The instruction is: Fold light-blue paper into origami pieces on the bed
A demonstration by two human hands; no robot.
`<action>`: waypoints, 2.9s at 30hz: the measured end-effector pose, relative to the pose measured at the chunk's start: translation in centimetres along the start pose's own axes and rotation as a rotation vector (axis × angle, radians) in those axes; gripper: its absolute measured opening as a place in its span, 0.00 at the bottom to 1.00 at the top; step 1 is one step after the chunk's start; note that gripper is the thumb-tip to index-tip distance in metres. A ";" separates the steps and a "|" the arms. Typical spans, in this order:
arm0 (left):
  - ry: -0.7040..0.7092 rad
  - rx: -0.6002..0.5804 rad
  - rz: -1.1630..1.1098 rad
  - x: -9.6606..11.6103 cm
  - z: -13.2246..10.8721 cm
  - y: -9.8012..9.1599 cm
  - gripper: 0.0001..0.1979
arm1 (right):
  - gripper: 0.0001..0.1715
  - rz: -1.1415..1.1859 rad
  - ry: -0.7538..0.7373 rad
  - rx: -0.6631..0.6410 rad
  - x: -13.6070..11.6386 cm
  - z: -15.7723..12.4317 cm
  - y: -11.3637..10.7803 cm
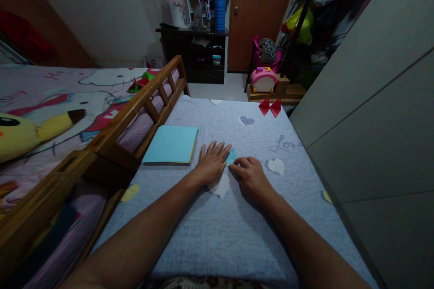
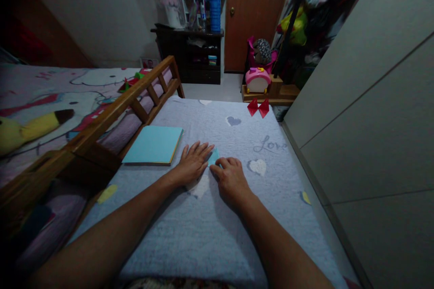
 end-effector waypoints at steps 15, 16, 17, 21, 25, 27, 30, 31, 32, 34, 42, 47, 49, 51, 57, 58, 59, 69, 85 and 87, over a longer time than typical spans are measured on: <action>-0.034 0.129 0.000 -0.3 -0.3 0.2 0.31 | 0.18 -0.031 -0.008 -0.009 -0.2 -0.1 -0.1; -0.046 0.116 0.021 -0.2 -0.3 0.3 0.31 | 0.18 -0.038 -0.008 -0.013 -0.1 -0.1 -0.1; -0.052 0.103 0.031 -0.1 -0.2 0.5 0.31 | 0.17 -0.045 -0.008 -0.018 -0.1 -0.2 -0.2; -0.055 0.073 0.035 -0.2 -0.1 0.6 0.31 | 0.15 -0.083 0.003 -0.040 0.0 -0.4 -0.8; -0.059 0.059 0.038 -0.2 0.0 0.4 0.30 | 0.14 -0.140 0.021 -0.062 0.0 -0.6 -1.4; -0.063 0.037 0.035 -0.1 -0.1 0.2 0.30 | 0.15 -0.161 0.020 -0.067 0.1 -0.7 -1.6; -0.070 0.012 0.033 0.1 -0.1 -0.1 0.30 | 0.15 -0.171 0.018 -0.072 0.4 -0.8 -1.7; -0.068 0.008 0.035 0.1 -0.2 -0.1 0.30 | 0.15 -0.170 0.018 -0.074 0.5 -0.8 -1.8; -0.064 0.006 0.036 0.1 -0.2 -0.1 0.30 | 0.15 -0.167 0.019 -0.078 0.6 -0.9 -1.9; -0.050 0.004 0.038 0.0 -0.2 0.0 0.30 | 0.14 -0.161 0.024 -0.083 0.8 -0.9 -2.1; 0.022 0.053 -0.111 -0.6 -0.6 -0.6 0.27 | 0.12 -0.011 0.016 -0.018 1.8 -0.7 -2.0; 0.022 0.125 -0.265 -0.6 -0.6 -1.7 0.23 | 0.13 0.097 0.098 0.158 2.3 -0.1 -0.5; 0.058 0.153 -0.303 -0.6 -0.5 -1.8 0.21 | 0.14 0.119 0.121 0.204 2.2 0.2 0.1; 0.097 0.160 -0.340 -0.7 -0.5 -1.7 0.20 | 0.14 0.129 0.143 0.235 2.2 0.4 0.4; 0.077 0.227 -0.410 -0.9 -0.2 -1.7 0.16 | 0.10 0.180 0.200 0.259 2.6 0.4 0.7; 0.074 0.231 -0.406 -0.9 -0.1 -1.7 0.14 | 0.10 0.193 0.204 0.260 2.6 0.4 0.7; 0.074 0.230 -0.399 -0.8 -0.1 -1.7 0.13 | 0.09 0.205 0.206 0.261 2.7 0.3 0.7; 0.099 0.226 -0.435 -1.0 0.0 -1.3 0.07 | 0.08 0.310 0.173 0.272 3.0 0.1 0.8; 0.077 0.272 -0.881 0.4 -0.5 -1.9 0.05 | 0.04 0.743 0.309 0.245 1.8 0.5 0.0; 0.062 0.241 -0.942 0.6 -0.5 -1.7 0.06 | 0.04 0.729 0.308 0.261 1.7 0.5 0.0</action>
Point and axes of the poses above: each hand's wrist, its own z-axis towards the middle knuckle, its own y-axis out of the palm, x = y × z, the point moved 2 cm from there along z, towards the middle knuckle, and after that the axes turned 1 degree about z, right-handed, at the moved point
